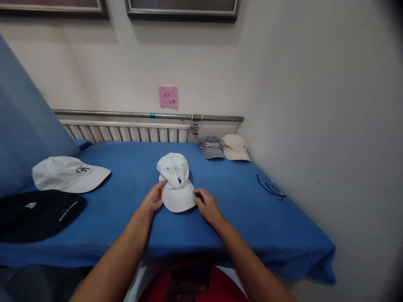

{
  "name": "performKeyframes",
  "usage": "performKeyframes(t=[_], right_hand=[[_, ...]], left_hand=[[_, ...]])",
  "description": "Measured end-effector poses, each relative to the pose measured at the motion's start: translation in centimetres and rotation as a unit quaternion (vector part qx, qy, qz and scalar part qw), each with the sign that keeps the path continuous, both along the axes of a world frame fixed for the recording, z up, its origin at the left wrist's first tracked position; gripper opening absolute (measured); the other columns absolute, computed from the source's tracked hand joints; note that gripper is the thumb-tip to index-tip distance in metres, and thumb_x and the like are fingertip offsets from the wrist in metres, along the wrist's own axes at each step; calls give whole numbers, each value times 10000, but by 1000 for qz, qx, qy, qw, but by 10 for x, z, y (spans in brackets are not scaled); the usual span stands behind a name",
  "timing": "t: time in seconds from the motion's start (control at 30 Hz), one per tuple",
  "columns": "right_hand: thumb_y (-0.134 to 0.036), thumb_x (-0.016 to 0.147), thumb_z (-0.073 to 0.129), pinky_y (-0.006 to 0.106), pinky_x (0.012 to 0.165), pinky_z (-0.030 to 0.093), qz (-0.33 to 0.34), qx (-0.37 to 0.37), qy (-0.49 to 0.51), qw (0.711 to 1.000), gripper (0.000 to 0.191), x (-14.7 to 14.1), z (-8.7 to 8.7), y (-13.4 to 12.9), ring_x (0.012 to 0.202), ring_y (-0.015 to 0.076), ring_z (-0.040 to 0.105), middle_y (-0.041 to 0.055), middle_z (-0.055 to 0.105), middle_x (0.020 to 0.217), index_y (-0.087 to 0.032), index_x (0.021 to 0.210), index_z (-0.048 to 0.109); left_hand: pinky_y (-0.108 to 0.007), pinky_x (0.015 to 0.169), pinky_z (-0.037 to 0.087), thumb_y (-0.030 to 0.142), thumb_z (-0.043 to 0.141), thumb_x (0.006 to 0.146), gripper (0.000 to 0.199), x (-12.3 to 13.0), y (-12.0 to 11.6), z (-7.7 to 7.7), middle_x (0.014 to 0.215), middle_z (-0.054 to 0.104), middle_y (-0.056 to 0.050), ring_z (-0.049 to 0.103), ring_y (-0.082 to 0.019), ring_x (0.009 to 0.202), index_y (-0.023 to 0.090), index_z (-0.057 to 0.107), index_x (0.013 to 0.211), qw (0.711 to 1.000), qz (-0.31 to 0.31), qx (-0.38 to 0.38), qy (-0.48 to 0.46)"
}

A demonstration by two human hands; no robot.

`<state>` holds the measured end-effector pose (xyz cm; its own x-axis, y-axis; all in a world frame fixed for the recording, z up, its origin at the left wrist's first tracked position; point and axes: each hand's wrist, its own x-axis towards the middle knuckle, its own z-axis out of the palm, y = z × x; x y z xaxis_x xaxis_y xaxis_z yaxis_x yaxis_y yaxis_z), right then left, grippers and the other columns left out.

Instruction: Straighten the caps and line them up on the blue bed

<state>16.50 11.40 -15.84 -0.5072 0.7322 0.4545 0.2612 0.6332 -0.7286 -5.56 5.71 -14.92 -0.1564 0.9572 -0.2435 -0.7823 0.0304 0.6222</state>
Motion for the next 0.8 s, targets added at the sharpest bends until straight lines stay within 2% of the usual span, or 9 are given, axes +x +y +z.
performKeyframes(t=[0.27, 0.53, 0.7, 0.8], right_hand=[[-176, 811, 517, 347, 828, 459, 3, 1, 7, 1000, 155, 1, 0, -1, 872, 194, 587, 48, 654, 914, -211, 913, 629], [-192, 787, 557, 369, 859, 451, 5, -18, 8, 1000, 147, 0, 4, -4, 870, 199, 583, 48, 658, 900, -207, 902, 647], [-259, 807, 556, 328, 782, 486, 7, -49, 19, 999, 191, 0, 8, -7, 839, 181, 600, 41, 668, 925, -211, 973, 636], [-302, 812, 552, 306, 731, 502, 23, -117, 47, 992, 231, -1, 12, -9, 780, 160, 617, 37, 682, 951, -212, 1014, 621]], left_hand=[[-407, 979, 505, 112, 563, 834, 251, 2, -2, 5, 857, 775, -109, 727, -271, 913, 85, 694, 1047, 1000, 7, -4, -14], [-446, 1002, 487, 203, 586, 854, 210, 5, -2, 7, 803, 774, -103, 698, -299, 1006, 106, 704, 997, 998, 45, -17, -36], [-446, 987, 499, 228, 574, 859, 229, 4, -3, 9, 787, 775, -84, 710, -292, 974, 121, 709, 1010, 997, 60, -10, -47], [-437, 985, 501, 234, 544, 869, 254, 2, -3, 10, 784, 777, -71, 721, -282, 937, 134, 715, 1030, 997, 63, 2, -54]])
